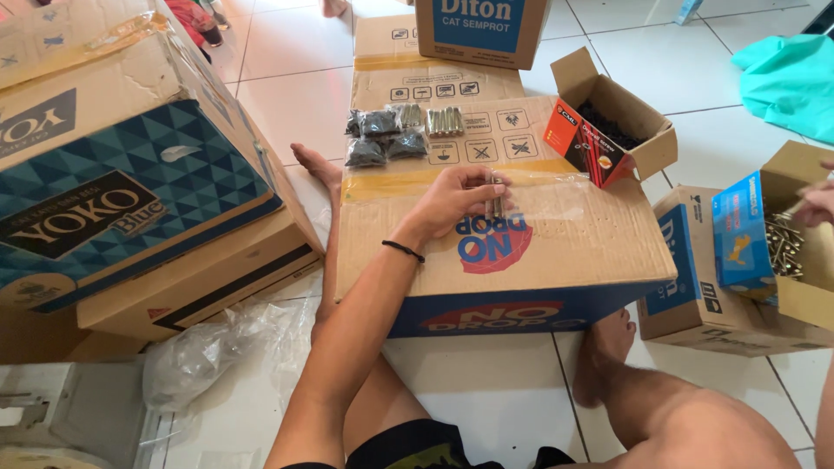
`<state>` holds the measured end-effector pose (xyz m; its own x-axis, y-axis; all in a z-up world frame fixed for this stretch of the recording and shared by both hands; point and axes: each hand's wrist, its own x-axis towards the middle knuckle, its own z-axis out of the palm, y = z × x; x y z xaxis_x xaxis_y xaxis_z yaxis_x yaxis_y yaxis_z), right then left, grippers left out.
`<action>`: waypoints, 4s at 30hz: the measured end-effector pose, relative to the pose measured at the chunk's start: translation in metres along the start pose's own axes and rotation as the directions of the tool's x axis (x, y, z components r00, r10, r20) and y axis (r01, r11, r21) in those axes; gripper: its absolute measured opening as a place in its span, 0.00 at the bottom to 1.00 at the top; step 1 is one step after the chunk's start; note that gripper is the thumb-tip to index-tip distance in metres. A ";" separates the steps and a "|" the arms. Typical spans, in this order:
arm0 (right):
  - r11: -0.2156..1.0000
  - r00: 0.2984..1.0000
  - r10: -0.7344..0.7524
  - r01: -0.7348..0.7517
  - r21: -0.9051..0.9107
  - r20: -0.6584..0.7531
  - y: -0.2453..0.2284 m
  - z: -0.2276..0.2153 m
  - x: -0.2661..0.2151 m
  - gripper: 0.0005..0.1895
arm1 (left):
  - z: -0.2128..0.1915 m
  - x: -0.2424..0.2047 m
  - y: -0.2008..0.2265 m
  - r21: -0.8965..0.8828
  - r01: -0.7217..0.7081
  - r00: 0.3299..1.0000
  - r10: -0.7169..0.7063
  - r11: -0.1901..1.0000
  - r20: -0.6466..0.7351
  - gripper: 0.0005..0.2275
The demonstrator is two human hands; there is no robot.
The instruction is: Bagging small metal screws into plastic bags for organization or retail
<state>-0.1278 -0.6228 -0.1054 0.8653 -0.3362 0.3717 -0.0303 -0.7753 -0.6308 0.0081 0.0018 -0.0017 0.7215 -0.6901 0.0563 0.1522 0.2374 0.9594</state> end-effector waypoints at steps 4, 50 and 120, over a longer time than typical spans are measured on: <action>0.981 0.983 -0.181 0.182 0.059 -0.022 -0.264 -0.007 -0.081 0.20 | -0.002 0.000 0.002 0.027 0.017 0.999 -0.018 1.000 0.044 0.10; 0.934 0.929 -0.357 0.356 0.031 0.093 -0.355 0.119 -0.112 0.13 | -0.005 -0.004 -0.001 0.101 -0.109 0.990 0.117 0.989 -0.076 0.11; 0.758 0.772 -0.631 0.593 -0.270 -0.074 -0.329 0.180 -0.062 0.04 | -0.031 0.018 -0.018 -0.146 -0.420 0.852 0.333 0.896 -0.405 0.12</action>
<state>-0.0816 -0.2508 -0.0440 0.6504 0.1895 0.7356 0.3553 -0.9318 -0.0741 0.0391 0.0061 -0.0268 0.9386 -0.2319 0.2555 -0.0678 0.6020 0.7956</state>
